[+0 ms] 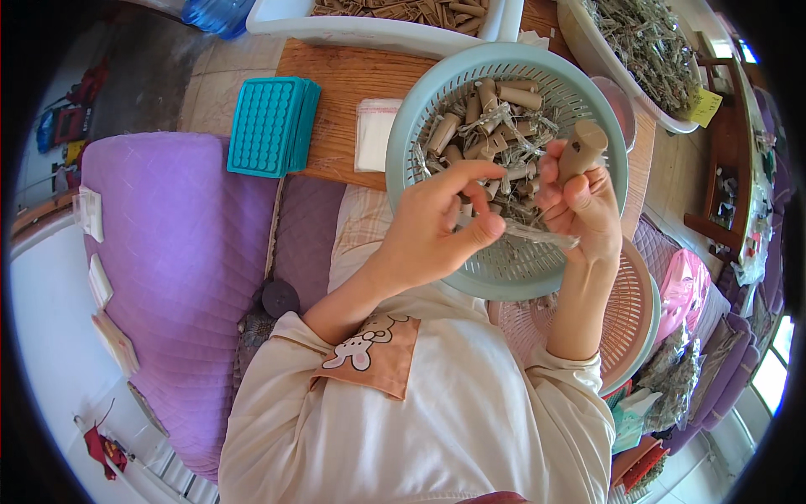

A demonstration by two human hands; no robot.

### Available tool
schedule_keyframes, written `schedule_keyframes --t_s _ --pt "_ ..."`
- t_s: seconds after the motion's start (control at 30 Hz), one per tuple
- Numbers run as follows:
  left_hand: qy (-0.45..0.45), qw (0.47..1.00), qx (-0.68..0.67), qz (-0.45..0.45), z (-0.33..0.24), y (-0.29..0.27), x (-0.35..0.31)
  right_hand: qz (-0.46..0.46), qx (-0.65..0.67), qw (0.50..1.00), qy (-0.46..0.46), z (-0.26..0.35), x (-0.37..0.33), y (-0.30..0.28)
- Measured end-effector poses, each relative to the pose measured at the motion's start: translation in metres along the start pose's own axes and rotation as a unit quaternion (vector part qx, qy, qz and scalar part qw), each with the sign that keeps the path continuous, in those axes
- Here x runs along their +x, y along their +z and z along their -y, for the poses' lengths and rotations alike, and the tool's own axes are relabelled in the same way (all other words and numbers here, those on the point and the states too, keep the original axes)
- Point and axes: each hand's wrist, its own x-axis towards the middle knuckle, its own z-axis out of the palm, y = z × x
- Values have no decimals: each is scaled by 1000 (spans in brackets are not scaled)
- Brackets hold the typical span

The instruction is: The person packs brown sticks into individual plastic bags by hand.

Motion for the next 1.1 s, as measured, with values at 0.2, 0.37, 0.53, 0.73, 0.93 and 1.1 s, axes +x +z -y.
schedule_keyframes --t_s 0.2,0.37,0.53,0.73,0.93,1.1 --pt "-64 975 -157 147 10 -5 3 -8 69 998 2 -14 1 10" --pt "-110 954 -195 199 1 -15 0 -59 12 998 -12 -15 2 11" --pt "-38 985 -169 19 -7 -17 1 -93 -29 995 -24 -21 3 19" --pt "38 960 232 -151 -1 -19 11 -57 -173 981 -62 -32 -7 37" --pt "35 937 347 29 -7 -17 1 -158 -417 891 -89 -27 0 32" --pt "63 968 236 56 -9 -19 -2 -93 -541 835 -44 -21 -2 30"
